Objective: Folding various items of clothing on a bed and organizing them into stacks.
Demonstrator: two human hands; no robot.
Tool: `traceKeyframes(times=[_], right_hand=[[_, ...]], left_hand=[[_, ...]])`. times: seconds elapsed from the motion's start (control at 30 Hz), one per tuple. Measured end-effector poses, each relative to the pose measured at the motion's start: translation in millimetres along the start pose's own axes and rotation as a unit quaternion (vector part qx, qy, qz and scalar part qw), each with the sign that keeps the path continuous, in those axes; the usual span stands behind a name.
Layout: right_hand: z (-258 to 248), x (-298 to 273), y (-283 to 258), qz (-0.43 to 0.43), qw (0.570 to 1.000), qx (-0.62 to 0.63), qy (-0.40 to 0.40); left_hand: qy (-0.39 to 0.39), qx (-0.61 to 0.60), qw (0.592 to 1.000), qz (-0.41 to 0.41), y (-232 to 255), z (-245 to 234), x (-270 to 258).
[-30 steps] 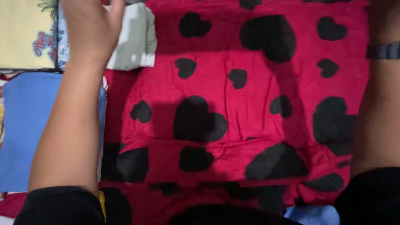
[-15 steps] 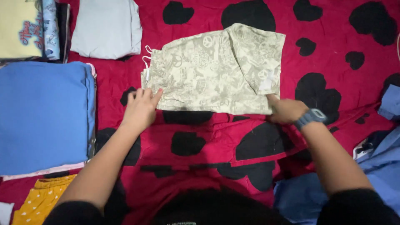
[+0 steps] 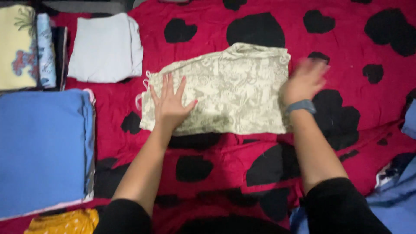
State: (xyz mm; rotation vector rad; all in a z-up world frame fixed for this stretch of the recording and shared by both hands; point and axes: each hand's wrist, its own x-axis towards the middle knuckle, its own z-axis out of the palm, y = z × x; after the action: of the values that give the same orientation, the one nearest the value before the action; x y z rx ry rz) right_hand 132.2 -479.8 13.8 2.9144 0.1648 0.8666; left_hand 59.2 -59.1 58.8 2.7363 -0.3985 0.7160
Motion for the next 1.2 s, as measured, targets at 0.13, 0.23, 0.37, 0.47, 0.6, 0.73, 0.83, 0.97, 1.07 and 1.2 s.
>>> traceKeyframes(times=[0.13,0.23,0.37,0.47,0.6,0.73,0.83,0.97,1.07,1.2], right_hand=[[-34,36,-19,0.078,0.984,0.148,0.054],[-32,54,-67,-0.019,0.963,0.267,0.033],[-12,62,-118,-0.027,0.95,0.31,0.003],[7,79,-129,0.018,0.954,0.3,0.007],[21,101,-118,0.013,0.948,0.317,0.026],[9,119,-94,0.039,0.932,0.355,-0.058],[18,118,-51,0.056,0.935,0.317,-0.151],[24,108,27,0.082,0.824,0.498,-0.26],[-39,100,25,0.295,0.679,0.575,-0.348],[-25,71,40,0.339,0.555,0.674,-0.349]], left_hand=[[0.036,0.017,0.998,-0.049,-5,6,2],[0.116,0.003,0.971,-0.208,-33,11,7],[0.055,-0.092,0.922,-0.371,-79,17,-7],[0.079,-0.102,0.964,-0.234,-87,22,13],[-0.07,-0.3,0.864,-0.399,-120,46,33],[0.184,-0.27,0.889,-0.32,-156,71,6],[0.161,-0.218,0.904,-0.331,-169,74,-16],[0.076,-0.624,0.668,-0.398,-148,33,-2],[0.033,-0.669,0.618,-0.412,-136,14,6],[-0.046,-0.641,0.617,-0.455,-116,-7,18]])
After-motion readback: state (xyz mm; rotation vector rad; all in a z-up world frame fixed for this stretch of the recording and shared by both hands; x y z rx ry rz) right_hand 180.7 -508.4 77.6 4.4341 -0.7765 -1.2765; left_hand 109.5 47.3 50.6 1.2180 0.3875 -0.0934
